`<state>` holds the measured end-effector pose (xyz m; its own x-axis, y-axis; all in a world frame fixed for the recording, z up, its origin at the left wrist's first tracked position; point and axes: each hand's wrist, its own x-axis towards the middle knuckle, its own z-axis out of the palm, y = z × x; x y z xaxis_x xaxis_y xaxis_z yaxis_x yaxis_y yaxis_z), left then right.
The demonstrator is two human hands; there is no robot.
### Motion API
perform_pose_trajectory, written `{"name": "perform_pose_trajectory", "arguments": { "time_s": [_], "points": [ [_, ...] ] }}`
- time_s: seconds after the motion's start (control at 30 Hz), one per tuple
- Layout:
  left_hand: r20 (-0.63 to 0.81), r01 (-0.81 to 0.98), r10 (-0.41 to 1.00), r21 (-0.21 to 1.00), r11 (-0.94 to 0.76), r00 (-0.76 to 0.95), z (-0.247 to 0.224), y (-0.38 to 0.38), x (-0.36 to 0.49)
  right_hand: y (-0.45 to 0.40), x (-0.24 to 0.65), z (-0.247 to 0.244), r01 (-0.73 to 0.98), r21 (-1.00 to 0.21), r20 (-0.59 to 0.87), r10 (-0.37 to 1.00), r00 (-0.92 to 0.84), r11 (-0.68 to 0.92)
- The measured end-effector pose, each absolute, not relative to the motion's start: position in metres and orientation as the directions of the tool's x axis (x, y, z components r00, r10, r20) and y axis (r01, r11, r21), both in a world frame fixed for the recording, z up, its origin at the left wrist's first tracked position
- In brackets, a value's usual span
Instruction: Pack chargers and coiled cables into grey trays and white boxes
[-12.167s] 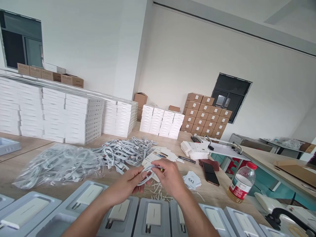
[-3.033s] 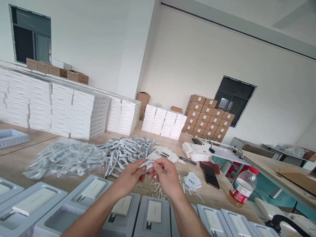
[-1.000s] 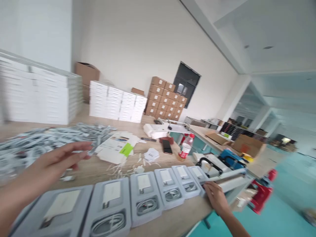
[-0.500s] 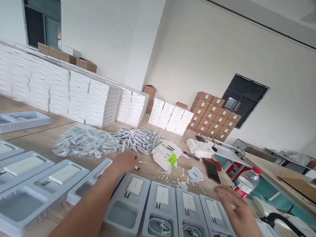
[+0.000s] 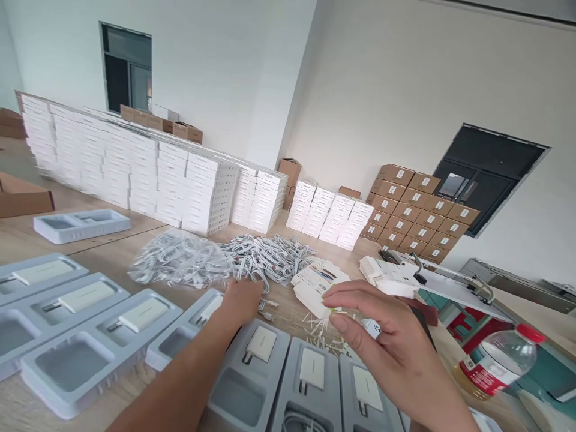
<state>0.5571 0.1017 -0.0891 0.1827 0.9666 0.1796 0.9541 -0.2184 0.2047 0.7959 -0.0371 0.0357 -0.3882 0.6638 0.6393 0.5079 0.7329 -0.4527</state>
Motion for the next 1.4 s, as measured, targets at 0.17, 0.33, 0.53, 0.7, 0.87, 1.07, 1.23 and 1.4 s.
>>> {"name": "perform_pose_trajectory", "arguments": {
  "time_s": [0.17, 0.33, 0.53, 0.7, 0.87, 1.07, 1.23, 1.4],
  "points": [
    [0.233, 0.922, 0.947, 0.268, -0.281, 0.221, -0.079, 0.103, 0.567, -0.02, 0.799, 0.031, 0.581, -0.502, 0.472, 0.766, -0.437, 0.641],
    [0.403, 0.879, 0.897, 0.343, -0.331, 0.181, -0.056, 0.096, 0.579, 0.01, 0.79, 0.008, 0.72, -0.569, 0.353, 0.909, -0.223, 0.398],
    [0.707, 0.686, 0.62, 0.265, -0.678, 0.339, -0.044, 0.073, 0.6, 0.041, 0.788, -0.012, 0.548, -0.773, 0.405, 0.913, 0.041, 0.319],
    [0.697, 0.595, 0.604, 0.312, -0.741, 0.387, -0.045, 0.061, 0.61, 0.054, 0.794, -0.016, 0.31, -0.888, 0.317, 0.941, -0.12, 0.339],
    [0.575, 0.346, 0.78, 0.699, -0.626, 0.247, -0.039, 0.06, 0.602, 0.051, 0.799, -0.011, 0.27, -0.86, 0.39, 0.899, -0.199, 0.433],
    [0.107, -0.188, 0.795, 0.982, 0.009, 0.597, -0.038, 0.067, 0.591, 0.05, 0.807, -0.007, 0.225, -0.846, 0.442, 0.872, -0.211, 0.483],
    [0.149, -0.375, 0.736, 0.915, 0.152, 0.661, -0.044, 0.067, 0.585, 0.052, 0.81, -0.008, 0.155, -0.856, 0.469, 0.867, -0.169, 0.493],
    [0.089, -0.315, 0.732, 0.932, 0.177, 0.676, -0.043, 0.065, 0.588, 0.051, 0.81, -0.011, 0.206, -0.805, 0.531, 0.831, -0.167, 0.556]
  ]
}}
